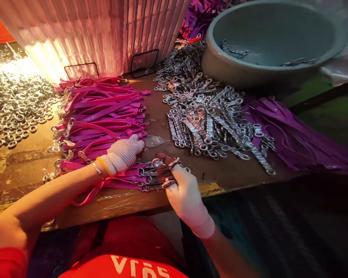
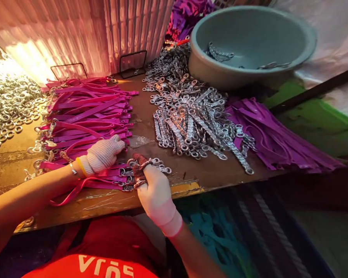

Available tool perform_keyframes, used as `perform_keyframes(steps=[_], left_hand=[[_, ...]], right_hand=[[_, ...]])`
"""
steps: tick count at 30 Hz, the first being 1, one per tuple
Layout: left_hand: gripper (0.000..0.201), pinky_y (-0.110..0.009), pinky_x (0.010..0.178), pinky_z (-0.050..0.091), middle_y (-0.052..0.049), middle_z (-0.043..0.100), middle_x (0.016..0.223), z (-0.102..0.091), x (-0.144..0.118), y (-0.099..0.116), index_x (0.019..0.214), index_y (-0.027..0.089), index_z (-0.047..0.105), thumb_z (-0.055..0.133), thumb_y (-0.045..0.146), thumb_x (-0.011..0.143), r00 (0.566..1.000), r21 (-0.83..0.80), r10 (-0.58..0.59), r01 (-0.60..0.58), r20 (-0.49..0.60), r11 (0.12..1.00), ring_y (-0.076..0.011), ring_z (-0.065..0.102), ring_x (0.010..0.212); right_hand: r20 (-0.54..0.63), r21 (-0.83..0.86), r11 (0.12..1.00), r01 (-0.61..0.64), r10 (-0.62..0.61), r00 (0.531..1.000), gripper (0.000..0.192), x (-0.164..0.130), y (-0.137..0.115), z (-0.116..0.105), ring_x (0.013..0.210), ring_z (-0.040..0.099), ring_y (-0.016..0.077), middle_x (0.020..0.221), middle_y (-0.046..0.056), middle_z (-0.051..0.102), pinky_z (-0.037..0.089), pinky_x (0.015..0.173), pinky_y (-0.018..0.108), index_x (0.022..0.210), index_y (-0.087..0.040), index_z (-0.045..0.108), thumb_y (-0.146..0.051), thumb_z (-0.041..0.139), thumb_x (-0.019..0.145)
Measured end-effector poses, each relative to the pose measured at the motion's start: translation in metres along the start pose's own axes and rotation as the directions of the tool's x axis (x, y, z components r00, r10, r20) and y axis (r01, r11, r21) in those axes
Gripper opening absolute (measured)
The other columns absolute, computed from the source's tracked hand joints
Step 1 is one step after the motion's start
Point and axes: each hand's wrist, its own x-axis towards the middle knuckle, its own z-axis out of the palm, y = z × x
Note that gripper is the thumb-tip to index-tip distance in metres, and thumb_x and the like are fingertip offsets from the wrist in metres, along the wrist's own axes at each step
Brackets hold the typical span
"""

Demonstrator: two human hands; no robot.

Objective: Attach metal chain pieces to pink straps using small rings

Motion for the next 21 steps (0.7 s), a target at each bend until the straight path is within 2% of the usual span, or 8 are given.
perform_keyframes(steps=[3, 6, 8, 9, 11, 14, 18, 21], left_hand=[[0.023, -0.028, 0.069, 0.052, -0.007, 0.068, 0.092, -0.031, -0.018, -0.017, 0.102, 0.016, 0.069, 0.052, 0.022, 0.089, 0.984, -0.299, 0.031, -0.083, -0.175, 0.951, -0.0179, 0.065, 0.074], [0.026, -0.021, 0.046, 0.041, -0.002, 0.067, 0.081, -0.071, -0.042, -0.024, 0.105, 0.016, 0.067, 0.049, 0.029, 0.092, 0.922, -0.623, -0.184, -0.075, -0.341, 0.778, -0.0081, 0.050, 0.047], [0.024, -0.019, 0.040, 0.034, -0.001, 0.064, 0.078, -0.088, -0.061, -0.020, 0.104, 0.016, 0.066, 0.054, 0.032, 0.091, 0.881, -0.692, -0.281, -0.071, -0.382, 0.719, -0.0056, 0.042, 0.042], [0.023, -0.018, 0.040, 0.033, -0.001, 0.063, 0.076, -0.091, -0.071, -0.016, 0.101, 0.016, 0.066, 0.057, 0.033, 0.090, 0.880, -0.702, -0.290, -0.066, -0.375, 0.709, -0.0055, 0.043, 0.043], [0.024, -0.018, 0.042, 0.033, 0.000, 0.060, 0.070, -0.086, -0.091, -0.006, 0.091, 0.016, 0.065, 0.060, 0.039, 0.089, 0.911, -0.708, -0.269, -0.035, -0.313, 0.705, -0.0060, 0.043, 0.047], [0.032, -0.018, 0.045, 0.032, 0.001, 0.056, 0.065, -0.063, -0.114, 0.007, 0.077, 0.015, 0.061, 0.059, 0.044, 0.091, 0.952, -0.695, -0.240, 0.041, -0.192, 0.717, -0.0073, 0.043, 0.052], [0.040, -0.018, 0.045, 0.030, 0.003, 0.049, 0.058, -0.038, -0.130, 0.015, 0.070, 0.016, 0.053, 0.051, 0.048, 0.095, 0.956, -0.757, -0.288, 0.146, -0.057, 0.637, -0.0075, 0.038, 0.050], [0.039, -0.019, 0.049, 0.035, 0.004, 0.049, 0.059, -0.025, -0.132, 0.014, 0.072, 0.016, 0.053, 0.048, 0.047, 0.096, 0.968, -0.789, -0.252, 0.168, 0.017, 0.591, -0.0080, 0.039, 0.051]], right_hand=[[0.008, -0.032, 0.993, 0.113, -0.113, 0.994, 0.053, 0.008, -0.006, 0.000, 0.101, 0.066, 0.0242, 0.111, 0.010, 0.071, 0.053, 0.090, 0.037, 0.123, -0.020, 0.065, -0.004, 0.043, 0.077], [0.022, 0.007, 0.984, 0.176, -0.176, 0.984, 0.051, 0.018, -0.021, 0.001, 0.099, 0.066, 0.0233, 0.107, 0.008, 0.071, 0.053, 0.087, 0.034, 0.119, -0.021, 0.065, -0.002, 0.044, 0.077], [0.025, 0.037, 0.977, 0.211, -0.212, 0.977, 0.046, 0.022, -0.033, 0.003, 0.099, 0.065, 0.0233, 0.107, 0.009, 0.071, 0.052, 0.086, 0.034, 0.116, -0.020, 0.065, -0.003, 0.045, 0.079], [0.027, 0.052, 0.973, 0.225, -0.226, 0.974, 0.044, 0.024, -0.039, 0.004, 0.098, 0.065, 0.0231, 0.107, 0.009, 0.070, 0.051, 0.085, 0.033, 0.116, -0.020, 0.065, -0.004, 0.045, 0.080], [0.045, 0.066, 0.967, 0.247, -0.250, 0.967, 0.042, 0.024, -0.049, 0.009, 0.093, 0.066, 0.0222, 0.103, 0.009, 0.070, 0.051, 0.080, 0.031, 0.116, -0.019, 0.064, -0.005, 0.046, 0.081], [0.109, -0.018, 0.959, 0.283, -0.280, 0.954, 0.031, 0.018, -0.058, 0.016, 0.078, 0.063, 0.0208, 0.087, 0.007, 0.069, 0.047, 0.069, 0.029, 0.101, -0.019, 0.066, -0.007, 0.048, 0.078], [0.176, -0.204, 0.917, 0.344, -0.311, 0.934, 0.020, 0.008, -0.061, 0.022, 0.066, 0.058, 0.0197, 0.077, 0.007, 0.064, 0.040, 0.061, 0.030, 0.080, -0.018, 0.064, -0.008, 0.050, 0.069], [0.189, -0.318, 0.866, 0.385, -0.340, 0.921, 0.017, 0.002, -0.058, 0.024, 0.060, 0.053, 0.0188, 0.076, 0.007, 0.064, 0.036, 0.057, 0.031, 0.073, -0.019, 0.062, -0.008, 0.051, 0.066]])
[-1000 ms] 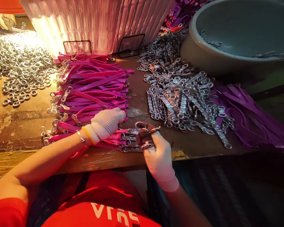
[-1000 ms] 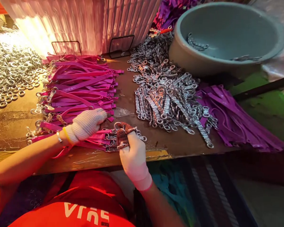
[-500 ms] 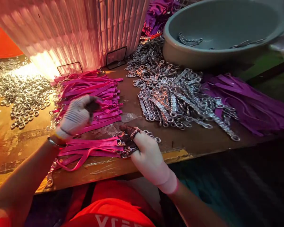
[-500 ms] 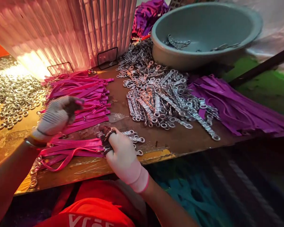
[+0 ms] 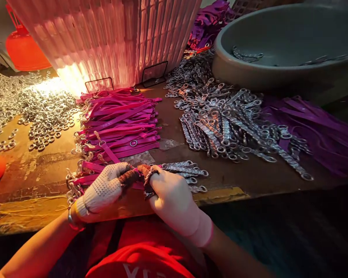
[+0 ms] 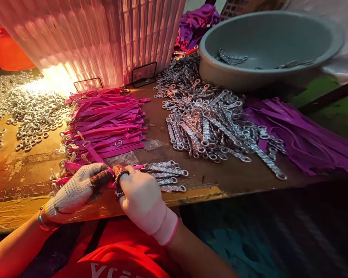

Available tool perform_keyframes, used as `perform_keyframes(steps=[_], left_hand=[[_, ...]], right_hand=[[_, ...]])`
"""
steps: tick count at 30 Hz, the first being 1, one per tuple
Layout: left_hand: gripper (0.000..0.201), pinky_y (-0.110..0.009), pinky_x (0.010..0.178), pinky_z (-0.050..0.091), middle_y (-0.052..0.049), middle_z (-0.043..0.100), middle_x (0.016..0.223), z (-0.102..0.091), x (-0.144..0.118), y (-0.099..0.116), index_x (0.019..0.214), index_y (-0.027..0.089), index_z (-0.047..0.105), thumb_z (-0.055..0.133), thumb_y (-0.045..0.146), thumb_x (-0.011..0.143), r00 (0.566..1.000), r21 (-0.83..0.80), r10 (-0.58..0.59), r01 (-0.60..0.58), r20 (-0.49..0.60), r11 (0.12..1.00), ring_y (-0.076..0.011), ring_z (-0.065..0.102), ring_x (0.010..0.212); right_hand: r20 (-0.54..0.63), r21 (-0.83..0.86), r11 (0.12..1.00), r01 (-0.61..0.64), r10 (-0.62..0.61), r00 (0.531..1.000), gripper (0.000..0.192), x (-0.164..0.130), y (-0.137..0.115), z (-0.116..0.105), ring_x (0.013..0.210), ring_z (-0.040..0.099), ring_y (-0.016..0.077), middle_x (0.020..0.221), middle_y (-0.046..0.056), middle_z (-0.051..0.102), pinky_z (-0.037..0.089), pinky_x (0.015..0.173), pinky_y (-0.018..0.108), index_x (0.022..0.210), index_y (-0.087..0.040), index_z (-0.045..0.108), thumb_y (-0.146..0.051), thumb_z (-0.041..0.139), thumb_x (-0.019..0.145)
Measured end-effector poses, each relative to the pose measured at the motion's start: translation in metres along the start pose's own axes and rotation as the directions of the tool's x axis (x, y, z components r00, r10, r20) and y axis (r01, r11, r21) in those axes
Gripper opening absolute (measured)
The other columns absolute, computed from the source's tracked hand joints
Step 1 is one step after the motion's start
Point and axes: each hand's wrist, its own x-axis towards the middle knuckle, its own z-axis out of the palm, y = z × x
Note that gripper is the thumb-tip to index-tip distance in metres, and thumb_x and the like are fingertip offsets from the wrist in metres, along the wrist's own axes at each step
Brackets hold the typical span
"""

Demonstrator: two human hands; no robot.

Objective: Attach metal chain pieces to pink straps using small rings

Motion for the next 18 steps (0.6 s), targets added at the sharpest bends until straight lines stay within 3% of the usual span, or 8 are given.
perform_keyframes(steps=[5, 8, 13, 15, 18], left_hand=[[0.018, -0.025, 0.078, 0.048, -0.003, 0.069, 0.089, 0.004, 0.012, -0.025, 0.085, 0.016, 0.063, 0.048, 0.023, 0.091, 0.981, 0.131, 0.177, -0.187, 0.081, 0.974, -0.0164, 0.059, 0.083], [0.020, -0.025, 0.075, 0.049, -0.005, 0.070, 0.091, 0.003, 0.016, -0.030, 0.086, 0.014, 0.064, 0.045, 0.018, 0.089, 0.973, 0.164, 0.133, -0.165, 0.187, 0.973, -0.0176, 0.060, 0.082], [0.025, -0.029, 0.080, 0.050, -0.004, 0.071, 0.093, 0.006, 0.017, -0.032, 0.096, 0.018, 0.069, 0.048, 0.013, 0.082, 0.981, 0.361, 0.109, -0.161, 0.160, 0.919, -0.0193, 0.062, 0.083], [0.024, -0.029, 0.081, 0.050, -0.004, 0.071, 0.091, 0.008, 0.019, -0.035, 0.096, 0.019, 0.070, 0.051, 0.015, 0.080, 0.980, 0.323, 0.099, -0.151, 0.172, 0.934, -0.0195, 0.062, 0.084], [0.016, -0.025, 0.069, 0.049, -0.002, 0.066, 0.078, 0.012, 0.021, -0.041, 0.089, 0.017, 0.067, 0.052, 0.024, 0.087, 0.985, 0.093, 0.100, -0.114, 0.143, 0.989, -0.0155, 0.058, 0.071]], right_hand=[[-0.014, -0.141, 0.987, 0.081, -0.084, 0.996, 0.016, -0.012, 0.006, 0.008, 0.062, 0.051, 0.0185, 0.083, 0.011, 0.066, 0.034, 0.057, 0.032, 0.069, -0.019, 0.062, -0.006, 0.051, 0.068], [0.002, -0.170, 0.980, 0.104, -0.106, 0.994, 0.017, -0.016, 0.011, 0.010, 0.064, 0.052, 0.0190, 0.082, 0.011, 0.065, 0.036, 0.059, 0.032, 0.070, -0.018, 0.063, -0.005, 0.051, 0.072], [0.085, -0.164, 0.978, 0.128, -0.115, 0.990, 0.017, -0.015, 0.018, 0.014, 0.064, 0.054, 0.0196, 0.079, 0.011, 0.065, 0.037, 0.057, 0.032, 0.073, -0.017, 0.064, -0.005, 0.053, 0.075], [0.038, -0.153, 0.982, 0.111, -0.107, 0.994, 0.017, -0.013, 0.018, 0.015, 0.065, 0.056, 0.0203, 0.080, 0.010, 0.066, 0.039, 0.059, 0.032, 0.075, -0.017, 0.066, -0.005, 0.053, 0.073], [0.019, -0.125, 0.992, 0.021, -0.018, 1.000, 0.020, -0.005, 0.014, 0.010, 0.067, 0.057, 0.0204, 0.089, 0.011, 0.068, 0.041, 0.061, 0.032, 0.081, -0.016, 0.067, -0.005, 0.054, 0.072]])
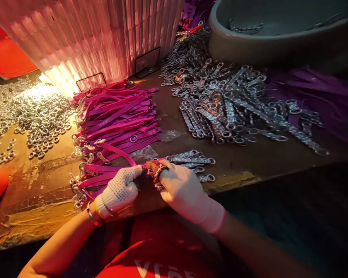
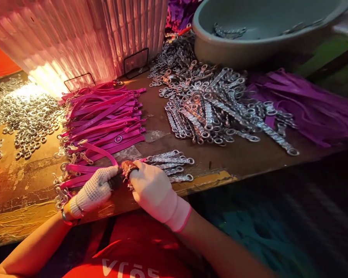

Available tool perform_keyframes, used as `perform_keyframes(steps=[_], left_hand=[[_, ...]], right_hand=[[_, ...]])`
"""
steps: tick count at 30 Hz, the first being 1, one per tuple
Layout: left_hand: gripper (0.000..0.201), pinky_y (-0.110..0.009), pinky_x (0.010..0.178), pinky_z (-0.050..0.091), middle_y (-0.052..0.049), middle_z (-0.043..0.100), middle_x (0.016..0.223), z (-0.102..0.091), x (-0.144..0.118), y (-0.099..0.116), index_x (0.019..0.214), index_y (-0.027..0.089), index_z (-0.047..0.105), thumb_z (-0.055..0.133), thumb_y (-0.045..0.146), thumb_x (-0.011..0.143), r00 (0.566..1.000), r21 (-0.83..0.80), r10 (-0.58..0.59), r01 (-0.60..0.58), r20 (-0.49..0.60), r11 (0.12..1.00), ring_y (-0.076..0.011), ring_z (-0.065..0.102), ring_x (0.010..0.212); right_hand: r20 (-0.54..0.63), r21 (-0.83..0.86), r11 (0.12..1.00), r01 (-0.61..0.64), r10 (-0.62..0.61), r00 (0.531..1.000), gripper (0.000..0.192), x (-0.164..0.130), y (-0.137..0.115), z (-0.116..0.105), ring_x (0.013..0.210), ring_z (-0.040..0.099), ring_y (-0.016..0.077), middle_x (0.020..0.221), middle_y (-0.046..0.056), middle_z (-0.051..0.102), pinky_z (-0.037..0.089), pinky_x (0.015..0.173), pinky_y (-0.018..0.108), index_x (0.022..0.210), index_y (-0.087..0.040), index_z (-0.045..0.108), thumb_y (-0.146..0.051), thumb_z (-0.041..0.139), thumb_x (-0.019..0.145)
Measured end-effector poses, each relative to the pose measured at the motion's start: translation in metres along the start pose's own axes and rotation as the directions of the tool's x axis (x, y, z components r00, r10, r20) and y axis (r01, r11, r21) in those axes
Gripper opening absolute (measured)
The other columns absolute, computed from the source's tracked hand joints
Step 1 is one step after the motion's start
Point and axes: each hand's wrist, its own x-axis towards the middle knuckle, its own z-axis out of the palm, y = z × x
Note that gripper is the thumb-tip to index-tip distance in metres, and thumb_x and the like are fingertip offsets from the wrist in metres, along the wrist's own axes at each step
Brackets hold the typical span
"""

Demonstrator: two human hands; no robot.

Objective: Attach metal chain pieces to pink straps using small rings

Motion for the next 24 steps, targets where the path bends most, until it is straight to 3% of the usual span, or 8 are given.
perform_keyframes(steps=[3, 6, 8, 12, 18, 21, 24], left_hand=[[0.027, -0.021, 0.049, 0.036, 0.003, 0.052, 0.060, 0.005, 0.000, -0.002, 0.081, 0.016, 0.059, 0.052, 0.039, 0.093, 0.992, -0.248, -0.094, 0.070, -0.084, 0.966, -0.0090, 0.043, 0.049], [0.034, -0.020, 0.048, 0.032, 0.004, 0.046, 0.057, 0.011, -0.003, 0.000, 0.075, 0.016, 0.056, 0.059, 0.046, 0.090, 0.980, -0.287, -0.134, 0.087, -0.149, 0.954, -0.0075, 0.037, 0.049], [0.035, -0.021, 0.051, 0.034, 0.002, 0.051, 0.063, 0.017, -0.006, 0.000, 0.075, 0.015, 0.059, 0.059, 0.047, 0.090, 0.977, -0.238, -0.118, 0.074, -0.177, 0.968, -0.0091, 0.041, 0.056], [0.031, -0.023, 0.058, 0.040, -0.003, 0.061, 0.074, 0.024, -0.010, -0.005, 0.079, 0.016, 0.065, 0.056, 0.044, 0.091, 0.969, -0.083, -0.080, 0.062, -0.236, 0.995, -0.0148, 0.051, 0.070], [0.023, -0.026, 0.065, 0.047, -0.004, 0.065, 0.075, 0.027, -0.005, -0.011, 0.078, 0.018, 0.068, 0.056, 0.034, 0.088, 0.979, 0.086, -0.009, 0.027, -0.203, 0.996, -0.0185, 0.057, 0.075], [0.023, -0.026, 0.068, 0.048, -0.003, 0.068, 0.078, 0.013, -0.003, 0.000, 0.082, 0.018, 0.070, 0.051, 0.029, 0.091, 0.994, 0.182, 0.066, -0.049, -0.088, 0.982, -0.0175, 0.060, 0.073], [0.020, -0.025, 0.066, 0.049, -0.002, 0.070, 0.078, -0.024, -0.012, 0.013, 0.088, 0.021, 0.071, 0.052, 0.026, 0.089, 0.995, 0.386, 0.098, -0.078, -0.034, 0.919, -0.0162, 0.061, 0.068]], right_hand=[[0.146, 0.043, 0.998, -0.050, 0.043, 0.988, 0.023, 0.008, -0.002, -0.014, 0.074, 0.060, 0.0208, 0.099, 0.013, 0.068, 0.043, 0.066, 0.032, 0.086, -0.016, 0.066, -0.003, 0.054, 0.071], [0.254, 0.068, 0.997, -0.041, 0.022, 0.967, 0.028, 0.010, 0.001, -0.022, 0.075, 0.061, 0.0203, 0.090, 0.010, 0.069, 0.042, 0.067, 0.030, 0.091, -0.016, 0.066, -0.001, 0.052, 0.071], [0.241, 0.082, 0.996, -0.033, 0.013, 0.970, 0.032, 0.006, 0.005, -0.018, 0.072, 0.060, 0.0191, 0.085, 0.008, 0.069, 0.041, 0.065, 0.029, 0.092, -0.016, 0.065, 0.001, 0.049, 0.071], [0.123, 0.127, 0.991, 0.049, -0.065, 0.990, 0.026, -0.006, 0.012, -0.001, 0.061, 0.052, 0.0174, 0.069, 0.005, 0.063, 0.033, 0.059, 0.030, 0.074, -0.018, 0.059, 0.002, 0.044, 0.067], [0.103, 0.083, 0.982, 0.172, -0.180, 0.978, 0.022, -0.010, 0.011, 0.000, 0.056, 0.046, 0.0171, 0.063, 0.004, 0.058, 0.026, 0.056, 0.033, 0.069, -0.018, 0.057, 0.000, 0.046, 0.066], [0.120, 0.061, 0.974, 0.220, -0.226, 0.967, 0.021, -0.007, 0.016, -0.008, 0.055, 0.047, 0.0166, 0.062, 0.004, 0.059, 0.027, 0.056, 0.033, 0.071, -0.018, 0.059, -0.001, 0.047, 0.071], [0.149, 0.068, 0.975, 0.210, -0.218, 0.965, 0.021, -0.010, 0.032, -0.012, 0.059, 0.051, 0.0160, 0.067, 0.004, 0.063, 0.032, 0.058, 0.031, 0.079, -0.017, 0.064, -0.003, 0.048, 0.079]])
